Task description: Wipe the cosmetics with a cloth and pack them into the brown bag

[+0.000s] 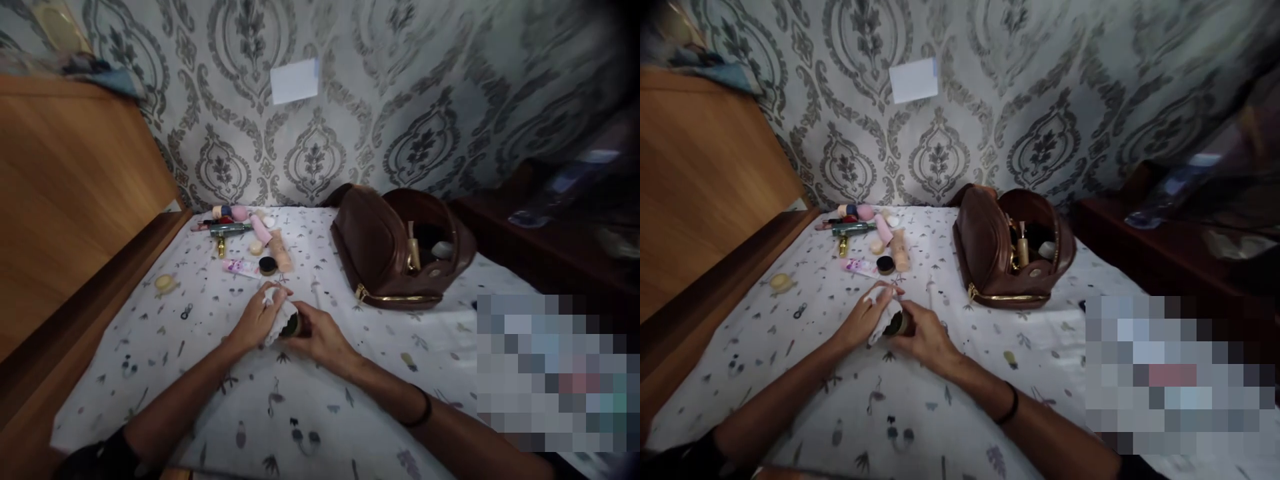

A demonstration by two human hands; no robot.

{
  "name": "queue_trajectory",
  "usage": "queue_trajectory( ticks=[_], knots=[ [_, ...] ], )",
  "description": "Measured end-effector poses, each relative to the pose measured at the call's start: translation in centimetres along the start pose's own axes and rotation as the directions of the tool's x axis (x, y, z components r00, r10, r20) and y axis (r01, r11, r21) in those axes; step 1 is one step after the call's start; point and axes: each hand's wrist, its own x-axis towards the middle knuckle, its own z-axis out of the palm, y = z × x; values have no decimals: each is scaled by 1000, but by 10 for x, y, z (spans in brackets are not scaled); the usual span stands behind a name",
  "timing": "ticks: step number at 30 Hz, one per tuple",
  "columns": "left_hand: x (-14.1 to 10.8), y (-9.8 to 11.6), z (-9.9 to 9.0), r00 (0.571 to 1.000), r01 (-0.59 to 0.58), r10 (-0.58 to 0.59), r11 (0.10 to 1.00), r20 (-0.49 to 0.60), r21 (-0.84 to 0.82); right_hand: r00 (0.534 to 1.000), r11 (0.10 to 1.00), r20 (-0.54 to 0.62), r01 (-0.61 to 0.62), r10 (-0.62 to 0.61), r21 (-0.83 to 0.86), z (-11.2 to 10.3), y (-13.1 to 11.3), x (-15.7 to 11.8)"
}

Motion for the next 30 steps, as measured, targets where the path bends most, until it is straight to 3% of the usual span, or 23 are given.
queue_trajectory(
  ticks=[2, 5, 10, 16, 19, 23, 26, 28, 30],
  knots=[
    [-1, -4, -2, 998, 45, -41, 997, 53, -69, 1000, 991, 12, -11, 9, 132, 1, 4, 1],
    [-4, -8, -3, 994, 5, 8, 994, 113, -111, 999, 974, -42, -15, 25, 224, 0, 9, 4],
    [-9, -12, -2, 972, -140, 134, 990, 191, 16, 982, 992, -190, 12, 13, 126, -4, 13, 5],
    [-14, -14, 4, 962, -266, 237, 929, 138, 258, 969, 1000, -245, -3, -1, -15, -4, 3, 2],
    [-16, -12, 6, 924, -382, 357, 853, 137, 355, 969, 996, -247, -17, -5, -86, -4, -2, 1],
    [-15, -13, 7, 822, -563, 531, 704, 205, 434, 971, 989, -233, 22, -56, -146, -5, -2, 2],
    [-15, -16, 7, 767, -628, 591, 611, 250, 482, 971, 972, -225, 32, -85, -232, -5, -1, 1],
    [-15, -16, 8, 752, -646, 608, 599, 256, 474, 972, 957, -211, 41, -104, -286, -5, -1, 1],
    [-15, -14, 8, 761, -641, 601, 642, 244, 420, 970, 938, -191, 81, -152, -336, -4, 0, 0]
  ],
)
